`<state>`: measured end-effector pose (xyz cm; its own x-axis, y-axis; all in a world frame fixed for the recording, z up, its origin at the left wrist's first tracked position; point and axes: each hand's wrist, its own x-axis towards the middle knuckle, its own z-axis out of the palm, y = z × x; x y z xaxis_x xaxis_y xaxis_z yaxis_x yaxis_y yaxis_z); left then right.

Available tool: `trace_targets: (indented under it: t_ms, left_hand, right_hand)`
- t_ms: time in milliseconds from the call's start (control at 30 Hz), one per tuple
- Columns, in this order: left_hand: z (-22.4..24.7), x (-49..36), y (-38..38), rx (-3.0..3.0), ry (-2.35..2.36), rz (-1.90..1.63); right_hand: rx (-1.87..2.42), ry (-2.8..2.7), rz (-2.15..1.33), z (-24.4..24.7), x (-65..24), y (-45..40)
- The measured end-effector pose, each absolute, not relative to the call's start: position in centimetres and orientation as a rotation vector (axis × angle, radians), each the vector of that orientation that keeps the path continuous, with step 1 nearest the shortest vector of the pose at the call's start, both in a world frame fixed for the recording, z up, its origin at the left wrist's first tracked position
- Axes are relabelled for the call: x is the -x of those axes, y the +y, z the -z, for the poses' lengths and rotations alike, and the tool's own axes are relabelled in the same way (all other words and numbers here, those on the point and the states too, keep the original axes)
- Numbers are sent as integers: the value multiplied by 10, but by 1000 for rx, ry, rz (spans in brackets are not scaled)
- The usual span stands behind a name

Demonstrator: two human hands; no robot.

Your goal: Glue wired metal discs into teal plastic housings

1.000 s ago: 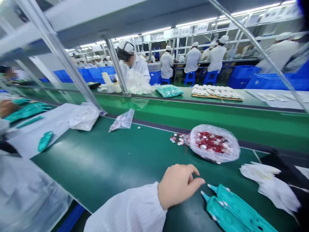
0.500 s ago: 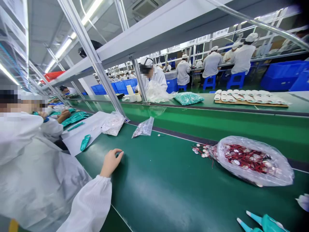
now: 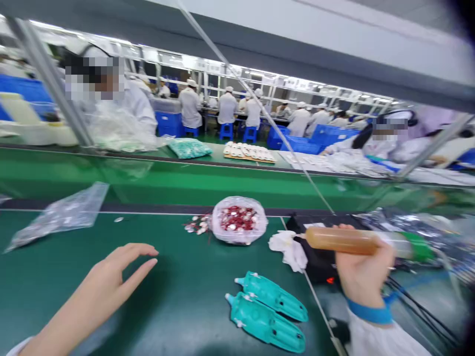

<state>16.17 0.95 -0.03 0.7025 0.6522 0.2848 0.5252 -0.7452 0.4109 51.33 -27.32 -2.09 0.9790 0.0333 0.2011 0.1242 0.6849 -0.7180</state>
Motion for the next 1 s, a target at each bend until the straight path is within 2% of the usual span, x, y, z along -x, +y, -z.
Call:
trace_targets:
  t_ms: [100,233,500,767,1000]
  left_hand:
    - [5,-211,-20,-2614,579,-503]
    - [21,-255,-66,-2514,384,-355]
    - [53,-271,-99,-2186,515,-294]
    - [53,-271,-98,-2085,488,-346]
    - [49,-269,-99,-2074,468,-367]
  right_hand:
    - [850,-100,131,23,-527,-275]
    - [919,-16,141,26,-534,-263]
    - [1267,0,52,13,-544,-269]
    - [1965,33,-28,6,-570,-277]
    - [2380,-48,-115,2,-587,-285]
